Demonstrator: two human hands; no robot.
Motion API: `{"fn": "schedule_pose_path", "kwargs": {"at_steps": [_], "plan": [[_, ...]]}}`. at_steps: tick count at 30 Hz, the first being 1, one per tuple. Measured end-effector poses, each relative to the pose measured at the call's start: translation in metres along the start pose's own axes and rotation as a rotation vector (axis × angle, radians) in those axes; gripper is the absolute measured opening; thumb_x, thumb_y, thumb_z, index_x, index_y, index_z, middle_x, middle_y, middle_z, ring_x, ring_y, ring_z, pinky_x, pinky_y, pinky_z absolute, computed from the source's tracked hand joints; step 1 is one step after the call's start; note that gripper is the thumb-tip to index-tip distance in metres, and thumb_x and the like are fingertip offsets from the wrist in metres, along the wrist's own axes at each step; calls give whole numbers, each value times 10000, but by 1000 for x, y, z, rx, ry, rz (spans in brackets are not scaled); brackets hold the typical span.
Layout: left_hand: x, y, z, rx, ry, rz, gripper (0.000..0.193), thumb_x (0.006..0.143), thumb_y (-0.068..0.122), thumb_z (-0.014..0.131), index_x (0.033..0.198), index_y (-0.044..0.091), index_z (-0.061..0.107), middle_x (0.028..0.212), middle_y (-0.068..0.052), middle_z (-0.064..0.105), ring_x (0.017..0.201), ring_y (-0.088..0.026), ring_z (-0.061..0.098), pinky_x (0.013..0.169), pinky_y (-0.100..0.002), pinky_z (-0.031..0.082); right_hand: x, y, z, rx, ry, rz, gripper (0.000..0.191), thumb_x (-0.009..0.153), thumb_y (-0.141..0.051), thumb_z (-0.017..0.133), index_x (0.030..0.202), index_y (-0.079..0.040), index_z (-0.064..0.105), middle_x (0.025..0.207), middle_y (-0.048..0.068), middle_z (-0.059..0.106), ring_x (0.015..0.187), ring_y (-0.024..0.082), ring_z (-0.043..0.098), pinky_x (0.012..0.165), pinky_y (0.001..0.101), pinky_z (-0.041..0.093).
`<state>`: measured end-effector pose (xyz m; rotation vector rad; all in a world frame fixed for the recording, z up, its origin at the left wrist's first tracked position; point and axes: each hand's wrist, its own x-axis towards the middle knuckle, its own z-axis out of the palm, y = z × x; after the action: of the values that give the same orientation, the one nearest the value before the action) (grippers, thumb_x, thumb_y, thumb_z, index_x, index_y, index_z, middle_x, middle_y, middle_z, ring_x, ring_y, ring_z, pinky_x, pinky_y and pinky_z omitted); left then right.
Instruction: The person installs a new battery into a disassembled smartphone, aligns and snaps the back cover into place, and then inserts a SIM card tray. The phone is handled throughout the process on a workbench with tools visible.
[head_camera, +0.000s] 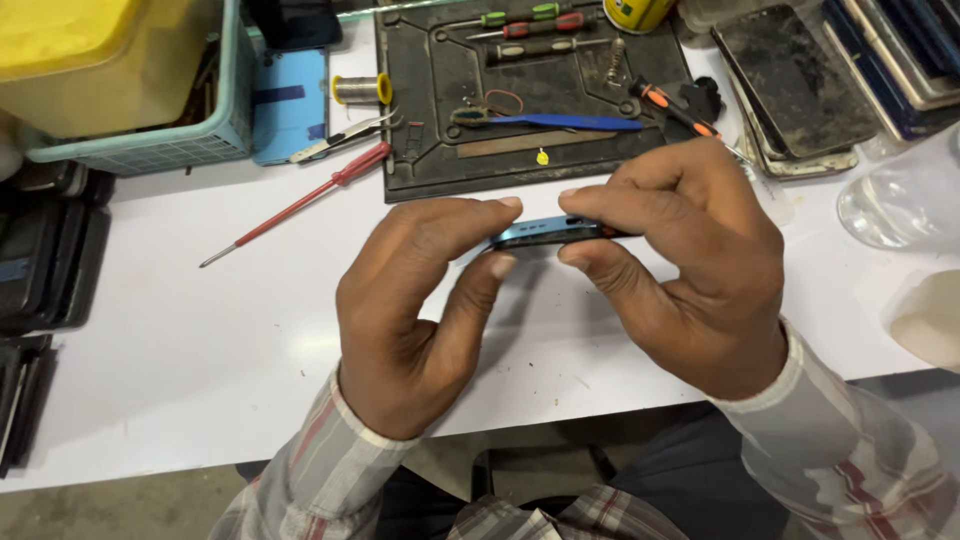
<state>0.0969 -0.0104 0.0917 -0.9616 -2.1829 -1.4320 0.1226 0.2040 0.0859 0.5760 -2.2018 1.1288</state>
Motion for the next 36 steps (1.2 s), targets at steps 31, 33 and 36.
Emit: {"fn": "schedule_pose_path", "kwargs": {"at_steps": [31,33,36], "plan": [[-4,-2,-10,63,84,41,112,1021,116,739,1110,91,675,1085,-40,744,882,-189,741,723,-274,588,14,-30,18,-131,-37,-31,202,922,-133,808,1091,-45,740,1001,76,608,849,150,603,710,251,476],[-4,-2,-7,58,111,28,100,1028,117,742,1098,94,675,1079,-35,745,871,-180,742,718,-268,590,15,-29,18,-201,-31,-73,200,899,-127,828,1060,-35,753,952,77,623,821,180,583,723,286,455],[-3,-2,-7,54,115,25,99,1030,117,748,1092,93,675,1065,-32,746,868,-175,743,724,-265,592,16,-30,18,-170,-34,-68,196,936,-149,825,1092,-53,753,980,66,623,817,156,591,704,245,455]]}}
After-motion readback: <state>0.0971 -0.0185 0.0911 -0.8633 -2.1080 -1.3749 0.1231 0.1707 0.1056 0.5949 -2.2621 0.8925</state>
